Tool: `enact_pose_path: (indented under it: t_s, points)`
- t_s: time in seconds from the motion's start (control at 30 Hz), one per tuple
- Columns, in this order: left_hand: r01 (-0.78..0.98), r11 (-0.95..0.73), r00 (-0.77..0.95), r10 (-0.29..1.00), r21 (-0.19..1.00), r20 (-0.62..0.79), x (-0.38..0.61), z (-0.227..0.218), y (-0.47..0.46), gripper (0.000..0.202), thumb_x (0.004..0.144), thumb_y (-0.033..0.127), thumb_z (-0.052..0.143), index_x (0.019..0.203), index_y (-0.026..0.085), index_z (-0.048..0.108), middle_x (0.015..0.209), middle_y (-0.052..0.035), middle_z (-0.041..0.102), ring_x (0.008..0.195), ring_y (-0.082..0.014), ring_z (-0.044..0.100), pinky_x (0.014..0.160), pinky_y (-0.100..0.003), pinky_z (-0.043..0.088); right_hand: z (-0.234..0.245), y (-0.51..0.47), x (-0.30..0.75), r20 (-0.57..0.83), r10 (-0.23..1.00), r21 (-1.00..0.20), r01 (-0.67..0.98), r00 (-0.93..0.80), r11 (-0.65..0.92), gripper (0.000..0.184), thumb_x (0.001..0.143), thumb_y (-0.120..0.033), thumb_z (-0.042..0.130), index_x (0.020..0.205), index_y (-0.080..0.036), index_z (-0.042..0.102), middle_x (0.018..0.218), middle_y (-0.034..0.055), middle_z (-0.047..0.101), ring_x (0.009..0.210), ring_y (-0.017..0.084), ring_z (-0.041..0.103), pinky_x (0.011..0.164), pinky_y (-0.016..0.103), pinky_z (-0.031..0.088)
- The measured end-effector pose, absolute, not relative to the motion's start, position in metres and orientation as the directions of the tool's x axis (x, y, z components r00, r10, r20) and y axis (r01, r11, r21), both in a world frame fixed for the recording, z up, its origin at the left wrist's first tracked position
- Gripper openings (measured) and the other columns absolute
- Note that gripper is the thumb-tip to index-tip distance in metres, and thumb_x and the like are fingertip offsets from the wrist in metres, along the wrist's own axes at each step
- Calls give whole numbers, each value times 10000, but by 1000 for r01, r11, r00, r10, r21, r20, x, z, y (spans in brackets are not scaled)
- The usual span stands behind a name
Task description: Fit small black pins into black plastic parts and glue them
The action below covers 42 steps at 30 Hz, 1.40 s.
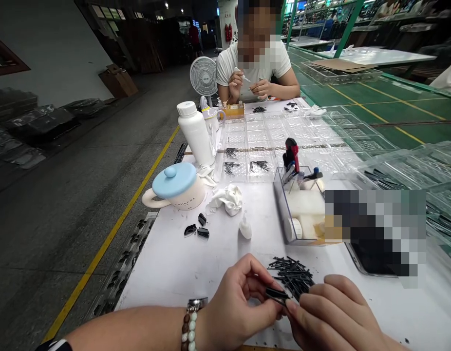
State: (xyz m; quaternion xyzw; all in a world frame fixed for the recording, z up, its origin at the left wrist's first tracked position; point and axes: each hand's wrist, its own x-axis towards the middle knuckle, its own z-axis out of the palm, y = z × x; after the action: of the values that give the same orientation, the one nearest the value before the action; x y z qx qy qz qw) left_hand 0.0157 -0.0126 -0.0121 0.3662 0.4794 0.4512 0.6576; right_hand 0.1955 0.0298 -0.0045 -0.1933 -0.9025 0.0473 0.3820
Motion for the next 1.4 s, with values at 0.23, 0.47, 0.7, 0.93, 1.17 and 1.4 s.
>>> enact_pose_path:
  t_s: [0.23, 0.47, 0.7, 0.93, 1.17, 1.4]
  points:
    - [-266, 327, 151, 943, 907, -296, 16, -14, -14, 311, 666, 31, 708, 797, 167, 461, 847, -12, 685, 648, -53, 611, 604, -142, 499, -6, 34, 197, 715, 310, -189, 253, -627, 949, 88, 875, -47, 547, 849, -100, 612, 634, 16, 624, 547, 124, 558, 589, 327, 374]
    - [-249, 306, 151, 950, 919, -275, 15, -16, -14, 307, 683, 36, 712, 809, 169, 466, 857, -11, 682, 658, -55, 610, 605, -138, 502, -4, 37, 194, 693, 321, -198, 258, -645, 946, 89, 882, -58, 533, 862, -105, 606, 633, 15, 622, 571, 127, 573, 588, 321, 376]
    - [-241, 310, 168, 946, 919, -276, 14, -14, -14, 275, 706, 70, 715, 819, 163, 483, 859, -23, 679, 671, -60, 620, 615, -136, 502, -4, 37, 195, 697, 293, -176, 240, -655, 955, 93, 884, -57, 528, 854, -92, 609, 611, 17, 611, 567, 124, 561, 595, 316, 376]
    - [-262, 253, 227, 954, 932, -195, 6, -14, -15, 238, 766, 95, 702, 927, 168, 543, 993, -54, 691, 821, -99, 663, 782, -198, 539, 0, 40, 194, 699, 300, -188, 237, -649, 953, 89, 882, -74, 532, 870, -91, 618, 632, 26, 615, 582, 132, 574, 607, 316, 398]
    - [-329, 212, 209, 967, 920, -148, 6, -15, -15, 138, 824, 100, 657, 888, 161, 551, 957, -54, 701, 774, -93, 683, 737, -192, 564, 0, 41, 196, 692, 311, -173, 268, -652, 948, 113, 891, -83, 519, 871, -106, 628, 642, 19, 619, 591, 128, 570, 606, 314, 393]
    - [-279, 146, 189, 977, 949, -95, 5, -12, -13, 146, 794, 42, 634, 842, 157, 558, 918, -52, 705, 767, -98, 684, 736, -192, 574, -1, 40, 195, 705, 332, -197, 277, -627, 941, 98, 879, -80, 543, 866, -105, 637, 667, 24, 628, 609, 136, 573, 630, 320, 393]
